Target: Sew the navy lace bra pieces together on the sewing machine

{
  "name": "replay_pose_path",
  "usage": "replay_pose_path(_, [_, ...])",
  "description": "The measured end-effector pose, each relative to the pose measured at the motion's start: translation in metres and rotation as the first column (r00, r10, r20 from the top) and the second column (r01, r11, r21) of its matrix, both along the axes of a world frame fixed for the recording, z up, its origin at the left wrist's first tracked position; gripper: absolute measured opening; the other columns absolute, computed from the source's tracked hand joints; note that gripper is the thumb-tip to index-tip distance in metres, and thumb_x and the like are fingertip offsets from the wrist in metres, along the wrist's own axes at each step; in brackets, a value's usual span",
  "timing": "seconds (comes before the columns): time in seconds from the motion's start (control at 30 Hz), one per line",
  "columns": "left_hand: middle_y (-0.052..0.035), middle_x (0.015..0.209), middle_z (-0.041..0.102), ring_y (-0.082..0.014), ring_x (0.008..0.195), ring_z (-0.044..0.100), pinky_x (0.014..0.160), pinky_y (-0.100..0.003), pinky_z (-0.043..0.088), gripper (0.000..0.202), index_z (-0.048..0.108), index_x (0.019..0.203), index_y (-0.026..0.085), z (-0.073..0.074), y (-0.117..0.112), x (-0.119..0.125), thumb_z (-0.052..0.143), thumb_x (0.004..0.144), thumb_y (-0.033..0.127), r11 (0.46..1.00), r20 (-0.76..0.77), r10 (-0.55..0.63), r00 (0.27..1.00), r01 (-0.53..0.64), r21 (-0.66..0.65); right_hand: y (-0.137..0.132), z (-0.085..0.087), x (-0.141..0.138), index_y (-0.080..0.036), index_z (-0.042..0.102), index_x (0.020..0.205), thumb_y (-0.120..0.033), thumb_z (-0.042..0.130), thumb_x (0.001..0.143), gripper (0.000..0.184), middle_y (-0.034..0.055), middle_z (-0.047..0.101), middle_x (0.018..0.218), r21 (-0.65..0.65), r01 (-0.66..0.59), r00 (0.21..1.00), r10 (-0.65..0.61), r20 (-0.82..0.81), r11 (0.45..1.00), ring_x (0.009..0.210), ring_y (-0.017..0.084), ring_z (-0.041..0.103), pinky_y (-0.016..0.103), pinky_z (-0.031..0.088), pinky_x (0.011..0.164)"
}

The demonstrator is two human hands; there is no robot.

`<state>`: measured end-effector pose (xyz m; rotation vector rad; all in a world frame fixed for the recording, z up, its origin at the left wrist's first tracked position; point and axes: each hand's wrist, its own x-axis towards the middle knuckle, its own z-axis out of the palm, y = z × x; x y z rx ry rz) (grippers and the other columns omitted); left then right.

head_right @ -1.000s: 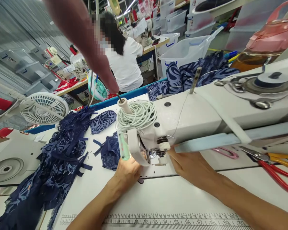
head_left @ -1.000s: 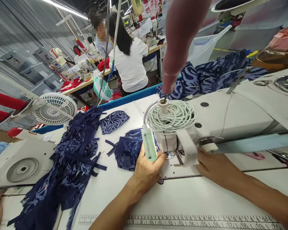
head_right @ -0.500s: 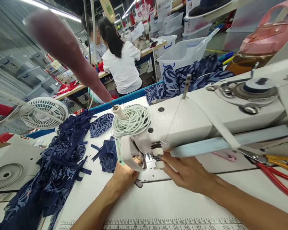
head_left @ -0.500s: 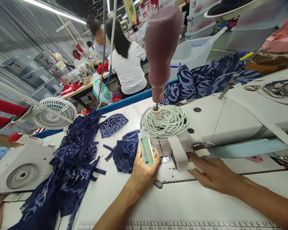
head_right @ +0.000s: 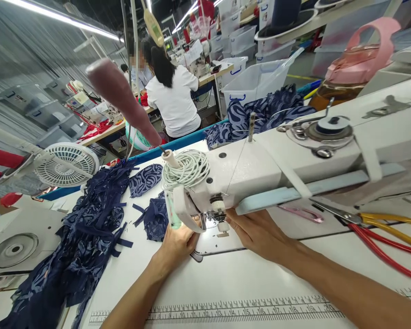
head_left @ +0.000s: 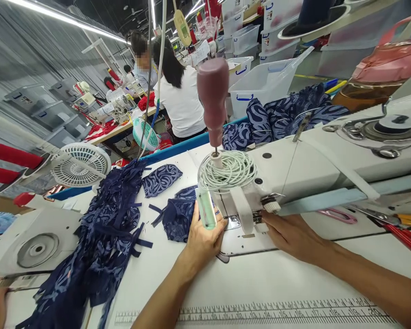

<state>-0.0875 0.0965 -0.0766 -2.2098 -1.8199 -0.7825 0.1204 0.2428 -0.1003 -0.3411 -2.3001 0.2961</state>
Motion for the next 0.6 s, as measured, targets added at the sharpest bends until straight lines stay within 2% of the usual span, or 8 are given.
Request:
replay_pose_path(0.13, [-0.0055, 0.106, 0.077, -0.0232, 0.113, 0.069, 0.103, -0.051, 0.054, 0.034, 0.065, 0.118, 0.022, 0.000, -0.003, 0.000, 0.049, 0.092, 0.006, 0.999, 0.054, -0.035, 0.998, 0.037, -0.029, -0.002, 0.002, 0.001, -0.018, 0.066, 0.115, -0.014, 0.034, 0.099, 0.035, -0.0001, 0.063, 0.061, 0.041, 0.021, 1.000, -0.021, -0.002, 0.999, 0.049, 0.017, 0.056, 0.030, 0.042, 0.052])
replay_pose_path(0.23, [-0.0066, 0.099, 0.075, -0.0225, 0.101, 0.071, 0.101, -0.049, 0.055, 0.031, 0.065, 0.113, 0.021, -0.004, -0.004, -0.001, 0.051, 0.088, 0.010, 0.999, 0.145, -0.040, 0.989, 0.045, -0.029, -0.001, 0.000, 0.002, -0.017, 0.063, 0.116, -0.014, 0.033, 0.099, 0.034, -0.0019, 0.062, 0.058, 0.118, 0.031, 1.000, -0.030, -0.009, 0.993, 0.044, 0.016, 0.052, 0.030, 0.039, 0.048])
replay_pose_path(0.33, [-0.0108, 0.099, 0.072, -0.0252, 0.096, 0.069, 0.099, -0.049, 0.055, 0.023, 0.064, 0.105, 0.017, -0.010, -0.002, -0.002, 0.055, 0.084, 0.017, 0.999, 0.222, 0.039, 0.974, -0.030, -0.044, 0.002, 0.000, 0.000, -0.016, 0.063, 0.111, -0.014, 0.032, 0.100, 0.033, 0.0038, 0.071, 0.073, 0.243, 0.009, 1.000, -0.014, 0.020, 0.970, 0.050, 0.017, 0.058, 0.031, 0.042, 0.050])
replay_pose_path(0.43, [-0.0117, 0.099, 0.068, -0.0260, 0.099, 0.066, 0.099, -0.049, 0.054, 0.014, 0.061, 0.097, 0.018, -0.012, 0.001, -0.005, 0.051, 0.088, 0.017, 0.988, 0.215, 0.123, 0.969, -0.099, -0.116, 0.004, 0.005, -0.002, -0.019, 0.067, 0.092, -0.011, 0.035, 0.099, 0.033, 0.0077, 0.073, 0.082, 0.338, -0.003, 0.999, -0.010, 0.036, 0.941, 0.056, 0.017, 0.062, 0.031, 0.045, 0.050])
replay_pose_path(0.53, [-0.0101, 0.100, 0.067, -0.0252, 0.098, 0.064, 0.100, -0.048, 0.052, 0.014, 0.059, 0.091, 0.020, -0.004, -0.002, -0.014, 0.048, 0.088, 0.012, 0.962, 0.204, 0.231, 0.951, -0.192, -0.193, 0.006, 0.011, -0.001, -0.020, 0.069, 0.081, -0.005, 0.037, 0.096, 0.039, 0.0086, 0.073, 0.081, 0.464, -0.012, 1.000, 0.019, -0.011, 0.886, 0.067, 0.019, 0.067, 0.031, 0.049, 0.056])
replay_pose_path(0.57, [-0.0086, 0.096, 0.067, -0.0241, 0.094, 0.064, 0.096, -0.045, 0.053, 0.013, 0.058, 0.089, 0.020, 0.002, -0.006, -0.017, 0.048, 0.088, 0.011, 0.950, 0.212, 0.282, 0.936, -0.240, -0.201, 0.006, 0.011, -0.001, -0.020, 0.071, 0.082, -0.005, 0.038, 0.095, 0.039, 0.0086, 0.073, 0.080, 0.510, -0.027, 0.998, 0.056, -0.041, 0.860, 0.071, 0.020, 0.069, 0.032, 0.051, 0.059])
replay_pose_path(0.6, [-0.0067, 0.092, 0.067, -0.0224, 0.089, 0.064, 0.090, -0.041, 0.054, 0.013, 0.057, 0.087, 0.020, 0.009, -0.013, -0.020, 0.048, 0.089, 0.011, 0.936, 0.227, 0.334, 0.915, -0.293, -0.197, 0.006, 0.011, 0.000, -0.021, 0.073, 0.084, -0.006, 0.040, 0.095, 0.038, 0.0082, 0.074, 0.079, 0.515, -0.038, 0.994, 0.087, -0.070, 0.856, 0.074, 0.021, 0.070, 0.031, 0.052, 0.063])
